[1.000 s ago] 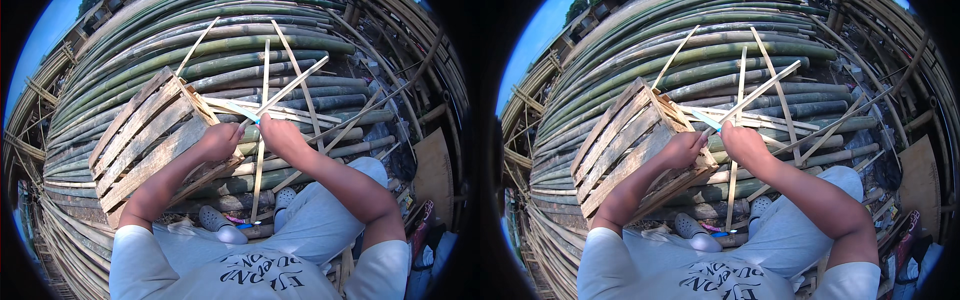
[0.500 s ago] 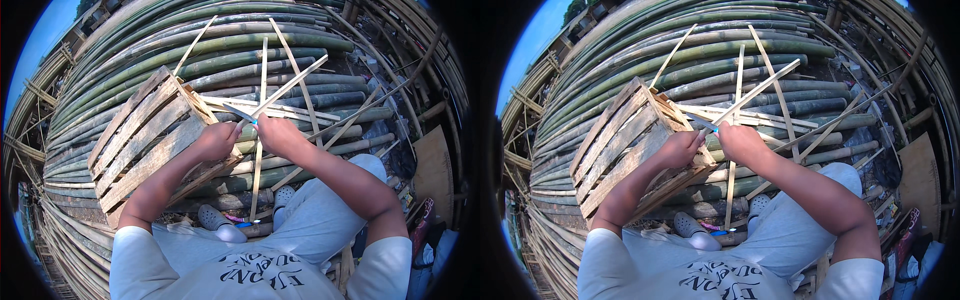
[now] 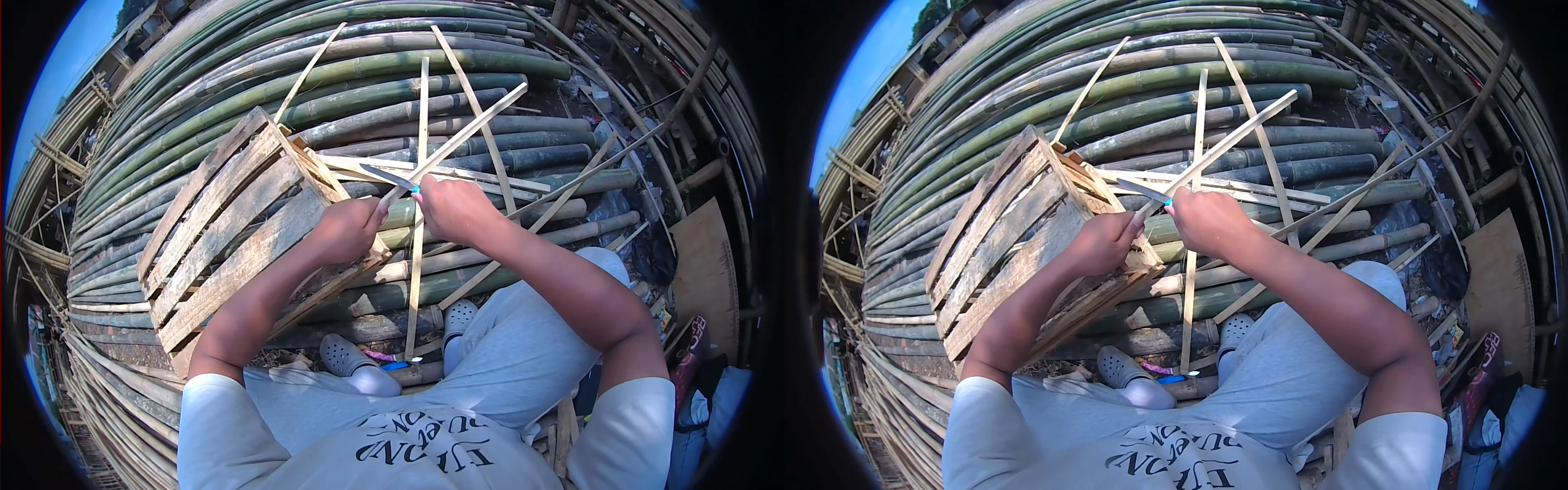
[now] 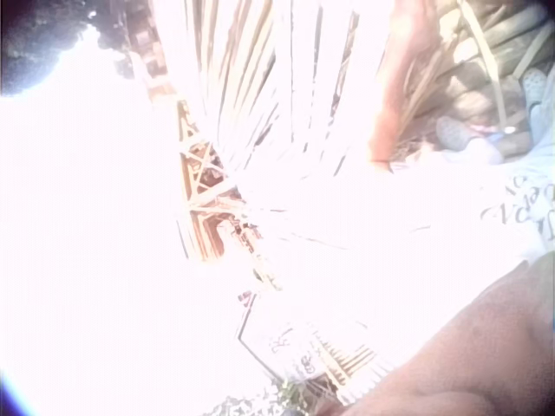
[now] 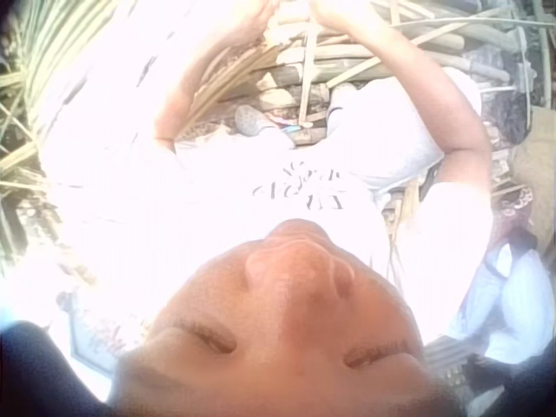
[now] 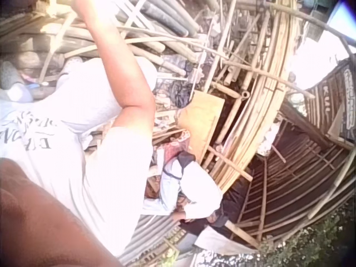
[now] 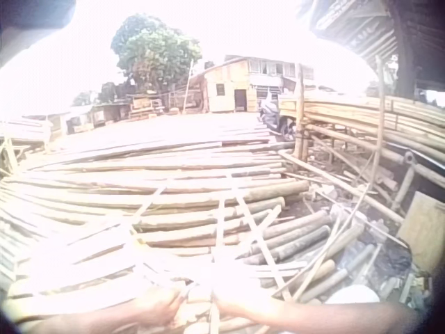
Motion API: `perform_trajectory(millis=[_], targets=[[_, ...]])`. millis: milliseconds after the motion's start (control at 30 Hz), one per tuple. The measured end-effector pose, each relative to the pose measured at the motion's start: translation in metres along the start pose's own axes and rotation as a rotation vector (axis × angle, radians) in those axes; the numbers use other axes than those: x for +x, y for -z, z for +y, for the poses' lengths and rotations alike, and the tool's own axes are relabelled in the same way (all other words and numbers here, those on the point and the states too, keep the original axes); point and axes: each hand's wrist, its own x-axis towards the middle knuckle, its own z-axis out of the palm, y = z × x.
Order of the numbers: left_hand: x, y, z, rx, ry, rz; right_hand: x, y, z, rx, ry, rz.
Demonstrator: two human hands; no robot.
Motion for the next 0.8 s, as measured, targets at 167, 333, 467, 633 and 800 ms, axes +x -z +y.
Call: perform_trajectory(millis=[167, 333, 467, 633, 800], targets=[[-0.002, 0.007, 0.009, -0.046, 0.072, -0.060, 0.005, -0.001, 0.008, -0.016, -0.088, 0.072], [0.000, 0.000, 0.005, 0.004, 0.017, -0.005, 0.015, 0.013, 0.038, 0.030, -0.243, 0.121], [-0.004, 0.002, 0.005, 0.046, -0.002, 0.009, 0.001, 0.004, 0.015, 0.009, 0.019, -0.022], [-0.002, 0.010, 0.013, -0.080, 0.081, -0.031, 0.002, -0.007, 0.009, 0.023, 0.023, 0.089], [-0.002, 0.007, 0.010, 0.065, -0.021, 0.016, 0.021, 0.015, 0.049, -0.138, -0.277, 0.181]])
